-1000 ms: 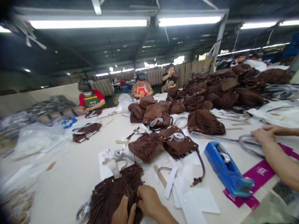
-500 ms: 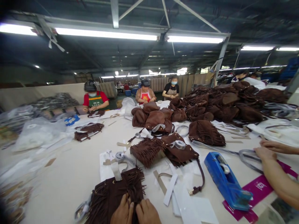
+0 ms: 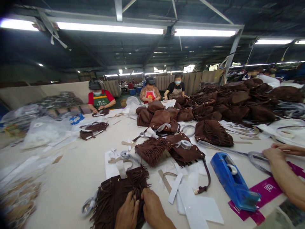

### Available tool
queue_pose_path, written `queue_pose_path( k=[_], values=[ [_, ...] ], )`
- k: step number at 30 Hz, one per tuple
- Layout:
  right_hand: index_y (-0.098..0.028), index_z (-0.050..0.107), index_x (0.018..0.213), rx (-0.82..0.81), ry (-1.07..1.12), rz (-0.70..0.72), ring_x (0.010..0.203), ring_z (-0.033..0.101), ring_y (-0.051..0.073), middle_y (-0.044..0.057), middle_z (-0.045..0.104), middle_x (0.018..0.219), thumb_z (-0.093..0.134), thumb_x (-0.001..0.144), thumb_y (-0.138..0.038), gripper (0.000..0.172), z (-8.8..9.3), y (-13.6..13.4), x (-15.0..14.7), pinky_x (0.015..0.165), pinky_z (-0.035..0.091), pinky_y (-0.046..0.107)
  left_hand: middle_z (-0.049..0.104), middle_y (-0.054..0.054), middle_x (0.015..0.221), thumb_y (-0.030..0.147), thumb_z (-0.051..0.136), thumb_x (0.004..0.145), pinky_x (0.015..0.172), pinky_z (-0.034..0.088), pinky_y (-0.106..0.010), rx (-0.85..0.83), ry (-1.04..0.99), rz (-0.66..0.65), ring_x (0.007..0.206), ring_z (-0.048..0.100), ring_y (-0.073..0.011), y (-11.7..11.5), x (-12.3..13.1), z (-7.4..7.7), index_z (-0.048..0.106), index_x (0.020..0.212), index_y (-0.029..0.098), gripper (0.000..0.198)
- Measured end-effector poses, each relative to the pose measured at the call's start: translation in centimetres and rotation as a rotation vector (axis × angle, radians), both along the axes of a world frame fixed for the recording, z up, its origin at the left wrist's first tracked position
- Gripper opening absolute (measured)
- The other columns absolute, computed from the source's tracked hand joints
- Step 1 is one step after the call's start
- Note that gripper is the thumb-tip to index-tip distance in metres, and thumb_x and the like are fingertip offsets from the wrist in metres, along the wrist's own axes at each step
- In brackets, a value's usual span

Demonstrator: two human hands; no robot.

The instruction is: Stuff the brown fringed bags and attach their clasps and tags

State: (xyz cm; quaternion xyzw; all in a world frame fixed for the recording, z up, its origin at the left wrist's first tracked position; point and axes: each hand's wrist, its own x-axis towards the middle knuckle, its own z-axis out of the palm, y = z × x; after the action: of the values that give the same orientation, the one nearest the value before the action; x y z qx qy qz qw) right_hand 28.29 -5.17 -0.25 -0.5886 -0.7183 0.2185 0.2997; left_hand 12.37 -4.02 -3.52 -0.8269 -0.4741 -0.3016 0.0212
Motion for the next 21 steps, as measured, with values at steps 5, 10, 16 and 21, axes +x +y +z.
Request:
queue_pose_path(
  k=[5, 10, 16, 21],
  values=[
    [-0.021, 0.047, 0.081, 0.03, -0.017, -0.003, 0.081, 0.052, 0.018, 0.002, 0.057, 0.085, 0.042, 0.058, 0.001, 0.033, 0.5, -1.0, 0.0, 0.073, 0.041, 0.027, 0.065, -0.015, 0.117, 0.024, 0.034, 0.098, 0.082, 0.057, -0.029, -0.04, 0.027, 0.068, 0.1, 0.068, -0.0202, -0.7, 0.3, 1.4, 0.063, 0.106, 0.013, 0.032],
    [-0.02, 0.05, 0.08, 0.17, -0.191, -0.055, 0.081, 0.048, 0.02, 0.005, 0.055, 0.085, 0.038, 0.081, 0.001, 0.024, -0.7, -2.8, -1.4, 0.077, 0.042, 0.03, 0.06, -0.014, 0.122, 0.027, 0.03, 0.1, 0.084, 0.055, -0.03, -0.259, 0.051, 0.064, 0.099, 0.066, -0.0195, -0.9, 0.4, 3.0, 0.059, 0.108, 0.014, 0.033],
    [-0.021, 0.05, 0.077, 0.173, -0.15, -0.107, 0.079, 0.047, 0.02, 0.004, 0.051, 0.08, 0.039, 0.086, -0.002, 0.023, -2.0, -3.8, -1.3, 0.076, 0.043, 0.031, 0.058, -0.013, 0.122, 0.029, 0.031, 0.1, 0.084, 0.054, -0.03, -0.297, 0.066, 0.044, 0.099, 0.064, -0.0191, -0.9, 0.4, 3.5, 0.057, 0.109, 0.015, 0.032],
    [-0.017, 0.05, 0.107, 0.191, -0.02, -0.161, 0.102, 0.048, 0.023, 0.01, 0.054, 0.106, 0.046, 0.082, -0.003, 0.029, 0.1, -3.3, -0.2, 0.088, 0.044, 0.036, 0.057, -0.013, 0.124, 0.029, 0.032, 0.1, 0.088, 0.053, -0.033, -0.294, 0.068, 0.033, 0.105, 0.063, -0.0212, -0.9, 0.5, 3.6, 0.056, 0.112, 0.014, 0.03]
  ],
)
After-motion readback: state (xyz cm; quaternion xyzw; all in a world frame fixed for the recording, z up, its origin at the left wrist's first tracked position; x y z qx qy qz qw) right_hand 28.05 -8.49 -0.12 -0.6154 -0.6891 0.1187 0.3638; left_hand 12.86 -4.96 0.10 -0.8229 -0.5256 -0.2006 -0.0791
